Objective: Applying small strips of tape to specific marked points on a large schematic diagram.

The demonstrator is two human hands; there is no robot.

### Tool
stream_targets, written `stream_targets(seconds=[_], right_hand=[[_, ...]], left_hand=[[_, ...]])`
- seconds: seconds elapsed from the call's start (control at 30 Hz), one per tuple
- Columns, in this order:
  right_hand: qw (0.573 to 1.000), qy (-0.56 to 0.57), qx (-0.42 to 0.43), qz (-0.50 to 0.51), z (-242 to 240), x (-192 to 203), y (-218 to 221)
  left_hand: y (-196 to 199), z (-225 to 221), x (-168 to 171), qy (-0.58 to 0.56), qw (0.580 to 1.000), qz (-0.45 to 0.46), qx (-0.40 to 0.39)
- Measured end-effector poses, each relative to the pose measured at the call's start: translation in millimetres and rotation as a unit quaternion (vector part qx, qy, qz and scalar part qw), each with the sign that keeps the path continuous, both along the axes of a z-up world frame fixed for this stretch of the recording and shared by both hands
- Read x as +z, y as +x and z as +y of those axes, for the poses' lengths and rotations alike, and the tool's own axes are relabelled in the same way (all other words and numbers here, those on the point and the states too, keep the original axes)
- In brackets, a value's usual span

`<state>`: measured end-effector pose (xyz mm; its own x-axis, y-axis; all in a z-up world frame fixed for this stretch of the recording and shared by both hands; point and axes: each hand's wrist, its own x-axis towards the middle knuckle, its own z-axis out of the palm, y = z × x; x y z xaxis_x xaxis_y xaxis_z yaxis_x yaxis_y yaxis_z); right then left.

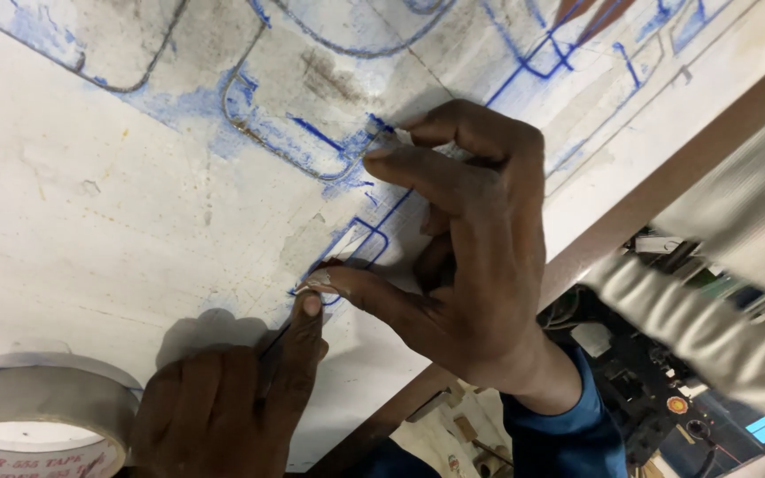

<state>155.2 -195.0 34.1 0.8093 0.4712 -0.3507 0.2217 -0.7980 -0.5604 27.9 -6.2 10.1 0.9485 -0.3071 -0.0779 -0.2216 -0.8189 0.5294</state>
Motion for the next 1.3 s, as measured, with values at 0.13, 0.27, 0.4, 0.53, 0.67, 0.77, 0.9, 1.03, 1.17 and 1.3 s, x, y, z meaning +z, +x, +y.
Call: stream_targets(seconds=[0.13, 0.27, 0.4, 0.53, 0.67, 0.77, 0.9, 1.03, 1.17, 1.3], right_hand=[[1.000, 0.029, -0.008, 0.008, 5, 4, 7], [0.999, 0.008, -0.047, 0.014, 1, 2, 4], [0.994, 0.018, -0.108, -0.008, 2, 10, 17], [0.980, 0.111, -0.154, -0.057, 2, 12, 5], [0.961, 0.220, -0.160, -0.042, -17, 12, 20], [0.946, 0.196, -0.176, -0.189, -52, 3, 42], [0.888, 0.141, -0.249, -0.359, -100, -7, 102], [0.873, 0.143, -0.294, -0.361, -111, -21, 140], [0.872, 0.113, -0.281, -0.384, -123, -36, 174], [0.878, 0.066, -0.253, -0.401, -134, -37, 222]], left_hand=[[-3, -2, -6, -0.026, 0.999, -0.035, 0.027], [-6, -5, -6, -0.030, 0.997, -0.063, 0.020], [-5, -11, -8, 0.020, 0.992, -0.121, 0.038], [-23, -9, -3, -0.019, 0.987, -0.154, 0.033], [-21, -11, -5, -0.137, 0.973, -0.154, 0.103], [-40, -11, -10, -0.154, 0.978, -0.103, 0.095], [-60, -19, -12, -0.145, 0.981, -0.109, 0.063], [-68, -16, -17, -0.138, 0.985, -0.089, 0.053], [-65, -12, -6, -0.162, 0.981, -0.098, 0.046], [-79, -5, -67, 0.022, 0.999, 0.044, 0.003]])
